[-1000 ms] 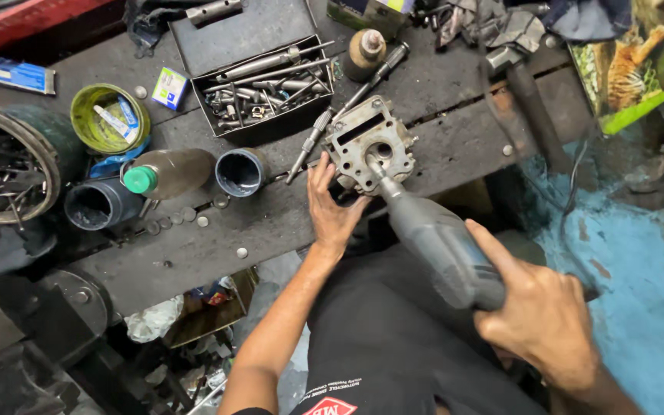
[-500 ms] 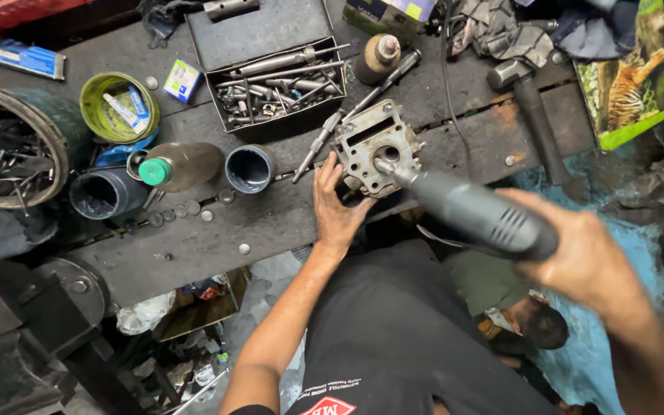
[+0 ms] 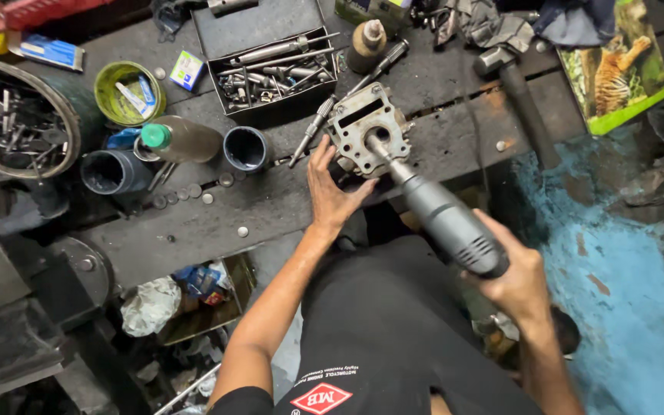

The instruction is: The person uses a rotary tool to grind and smooth the interior surfaces of a metal engine part. They hold the part with one hand and operate the tool with the other, rotating the part to access different areas.

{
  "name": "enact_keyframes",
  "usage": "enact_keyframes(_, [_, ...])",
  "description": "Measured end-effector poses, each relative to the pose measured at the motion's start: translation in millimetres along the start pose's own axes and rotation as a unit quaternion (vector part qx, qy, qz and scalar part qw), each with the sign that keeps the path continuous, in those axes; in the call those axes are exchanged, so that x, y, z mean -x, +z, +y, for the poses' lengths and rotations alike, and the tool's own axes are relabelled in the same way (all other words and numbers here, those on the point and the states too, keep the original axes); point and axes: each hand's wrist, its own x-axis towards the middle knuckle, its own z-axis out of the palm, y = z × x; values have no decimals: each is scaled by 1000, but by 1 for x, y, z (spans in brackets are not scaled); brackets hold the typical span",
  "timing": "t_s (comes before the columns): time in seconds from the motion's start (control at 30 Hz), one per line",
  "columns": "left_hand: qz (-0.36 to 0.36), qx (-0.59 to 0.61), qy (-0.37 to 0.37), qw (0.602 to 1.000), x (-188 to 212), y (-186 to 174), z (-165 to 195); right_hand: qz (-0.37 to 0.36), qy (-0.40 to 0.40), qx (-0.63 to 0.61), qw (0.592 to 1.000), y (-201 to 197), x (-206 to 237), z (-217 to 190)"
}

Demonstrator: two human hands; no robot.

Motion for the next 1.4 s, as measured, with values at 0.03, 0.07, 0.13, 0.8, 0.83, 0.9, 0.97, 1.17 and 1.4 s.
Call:
enact_keyframes(0.03, [-8,2,5,1000,-2,-7,3,28,-6,-38,999,2,10,17])
enact_keyframes(0.07, [-13,4,10,1000,-5,-13,6,54,-15,-75,996,4,20,36])
enact_keyframes(0.13, [13,71,13,997,-19,-23,11,100,-13,-162,982,9,39,71])
enact_keyframes(0.8, [128,141,-148,971,-77,18,37,230,-15,-246,942,20,72,123])
enact_keyframes(0.83, [165,122,-175,963,-56,21,41,216,-9,-273,937,19,72,126])
enact_keyframes(0.9, [184,74,-181,963,-14,25,48,179,-1,-331,927,18,69,130])
enact_keyframes(0.97, [110,40,-137,984,20,19,51,151,20,-353,923,18,64,130])
enact_keyframes(1.17, [-8,171,-177,969,33,-33,24,61,37,-359,931,20,36,114])
enact_keyframes(1.4, [-174,12,143,974,-62,-69,-18,29,36,-302,952,22,19,85])
